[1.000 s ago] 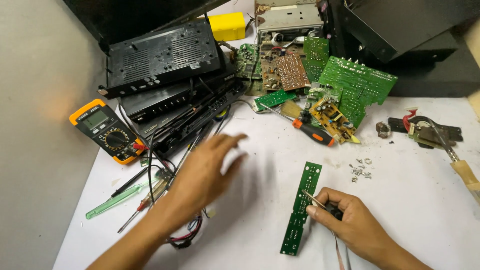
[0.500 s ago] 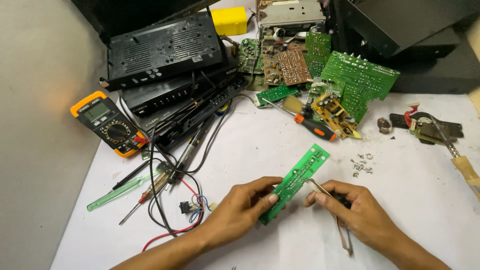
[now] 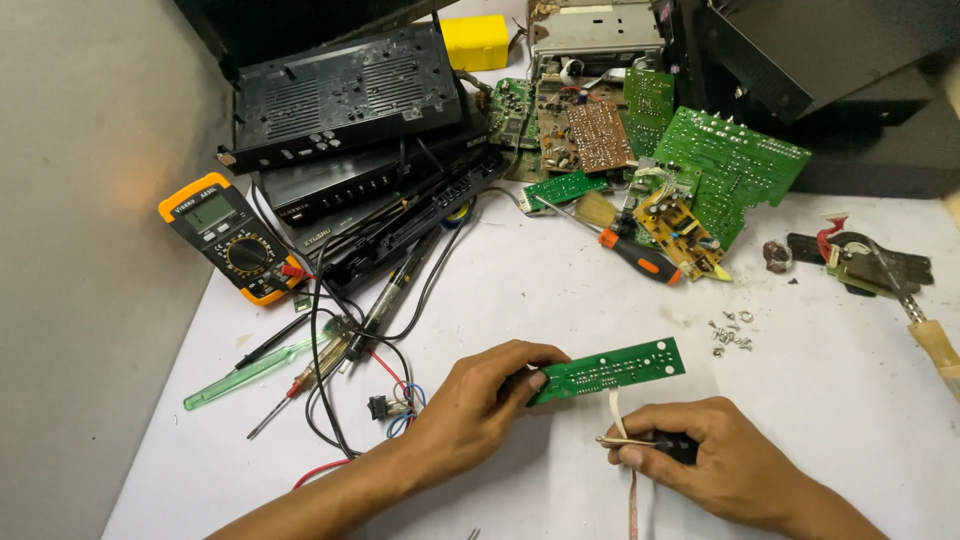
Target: The person is unscrewing a circuit board from its housing and then using a multimeter to test the electrical components on the board.
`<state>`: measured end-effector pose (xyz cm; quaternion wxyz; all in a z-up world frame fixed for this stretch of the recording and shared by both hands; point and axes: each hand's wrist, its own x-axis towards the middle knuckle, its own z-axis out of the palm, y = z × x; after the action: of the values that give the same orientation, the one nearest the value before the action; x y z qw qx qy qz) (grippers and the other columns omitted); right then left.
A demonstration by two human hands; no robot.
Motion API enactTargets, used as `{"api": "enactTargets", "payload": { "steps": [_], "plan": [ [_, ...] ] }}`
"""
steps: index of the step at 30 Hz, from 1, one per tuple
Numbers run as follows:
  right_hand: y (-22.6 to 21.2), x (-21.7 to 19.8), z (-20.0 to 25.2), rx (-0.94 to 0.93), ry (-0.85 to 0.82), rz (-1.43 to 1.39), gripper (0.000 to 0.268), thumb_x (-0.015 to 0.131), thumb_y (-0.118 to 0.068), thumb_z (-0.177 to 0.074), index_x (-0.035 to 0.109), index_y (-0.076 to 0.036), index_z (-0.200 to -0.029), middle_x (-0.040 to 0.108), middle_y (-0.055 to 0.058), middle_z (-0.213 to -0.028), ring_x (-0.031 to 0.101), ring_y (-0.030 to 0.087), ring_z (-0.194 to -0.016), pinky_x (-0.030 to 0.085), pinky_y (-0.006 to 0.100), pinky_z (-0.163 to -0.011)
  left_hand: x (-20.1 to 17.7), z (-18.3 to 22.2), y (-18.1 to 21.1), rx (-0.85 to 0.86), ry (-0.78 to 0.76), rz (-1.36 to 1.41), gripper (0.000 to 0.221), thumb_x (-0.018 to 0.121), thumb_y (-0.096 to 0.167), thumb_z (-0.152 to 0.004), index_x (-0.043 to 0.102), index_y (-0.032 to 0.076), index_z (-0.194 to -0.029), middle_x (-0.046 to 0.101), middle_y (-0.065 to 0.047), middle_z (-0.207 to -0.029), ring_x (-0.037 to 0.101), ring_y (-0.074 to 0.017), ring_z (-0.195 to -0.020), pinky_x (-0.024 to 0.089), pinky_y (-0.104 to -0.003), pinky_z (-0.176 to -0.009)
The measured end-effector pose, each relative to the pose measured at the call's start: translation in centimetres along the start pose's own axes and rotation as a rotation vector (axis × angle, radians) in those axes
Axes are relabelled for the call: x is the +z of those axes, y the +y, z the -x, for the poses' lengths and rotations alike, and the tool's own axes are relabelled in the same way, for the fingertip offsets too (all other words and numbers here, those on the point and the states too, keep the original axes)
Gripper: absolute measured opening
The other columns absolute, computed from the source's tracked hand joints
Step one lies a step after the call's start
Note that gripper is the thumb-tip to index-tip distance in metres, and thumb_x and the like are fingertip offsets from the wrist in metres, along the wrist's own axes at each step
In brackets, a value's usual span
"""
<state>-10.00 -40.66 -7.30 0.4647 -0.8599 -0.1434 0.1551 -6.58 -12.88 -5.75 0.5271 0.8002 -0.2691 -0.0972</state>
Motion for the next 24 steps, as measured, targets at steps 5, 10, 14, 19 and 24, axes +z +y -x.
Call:
{"api": "enactTargets", "payload": {
  "steps": [5, 10, 14, 19, 24],
  "plan": [
    [0.1, -0.9, 0.3, -0.032, 0.007, -0.007, 0.023, 0.081, -0.035, -0.081, 0.094, -0.019, -0.091, 0.096, -0.005, -0.075, 0.084, 0.005, -0.066, 0.06, 0.021, -0.06, 0.8, -0.1, -1.8, -0.17, 0.078, 0.352, 0.023, 0.054, 0.013, -0.103, 0.063, 0.009, -0.123, 0.065, -0.006, -0.108, 0.069, -0.0183, -0.085, 0.054, -0.03, -0.073],
    [0.5, -2.5, 0.8, 0.071, 0.221, -0.114, 0.024, 0.08, -0.027, -0.081, 0.094, -0.007, -0.084, 0.096, 0.002, -0.078, 0.085, 0.01, -0.079, 0.064, 0.024, -0.076, 1.2, 0.2, -1.0, -0.351, 0.133, 0.72, 0.015, 0.064, 0.011, -0.099, 0.055, 0.012, -0.111, 0.06, -0.005, -0.111, 0.07, -0.0154, -0.089, 0.058, -0.026, -0.08],
    [-0.4, -2.7, 0.9, 0.057, 0.411, -0.217, 0.028, 0.071, -0.017, -0.087, 0.081, -0.002, -0.107, 0.086, 0.011, -0.09, 0.057, 0.017, -0.07, 0.047, 0.03, -0.068, 2.4, 0.8, -0.2, -0.37, 0.123, 1.048, 0.029, 0.064, 0.003, -0.095, 0.049, 0.004, -0.12, 0.059, -0.014, -0.118, 0.074, -0.0373, -0.11, 0.065, -0.05, -0.098],
    [-1.4, -2.1, 0.4, 0.221, 0.435, -0.38, 0.057, 0.074, -0.01, -0.076, 0.071, -0.007, -0.133, 0.082, 0.018, -0.113, 0.06, 0.016, -0.081, 0.031, 0.028, -0.046, 4.2, 1.3, -1.1, -0.443, 0.178, 1.116, 0.043, 0.069, 0.003, -0.089, 0.054, 0.002, -0.129, 0.061, -0.016, -0.12, 0.068, -0.0301, -0.11, 0.059, -0.047, -0.108],
    [-3.3, -1.3, -0.7, 0.173, 0.408, -0.544, 0.083, 0.064, 0.002, -0.077, 0.046, -0.016, -0.156, 0.071, 0.019, -0.138, 0.04, 0.014, -0.052, 0.023, 0.025, -0.039, 4.9, 0.8, -0.1, -0.608, 0.281, 1.095, 0.031, 0.062, 0.002, -0.096, 0.054, -0.002, -0.126, 0.061, -0.018, -0.116, 0.072, -0.0333, -0.105, 0.065, -0.039, -0.097]
  ]
}}
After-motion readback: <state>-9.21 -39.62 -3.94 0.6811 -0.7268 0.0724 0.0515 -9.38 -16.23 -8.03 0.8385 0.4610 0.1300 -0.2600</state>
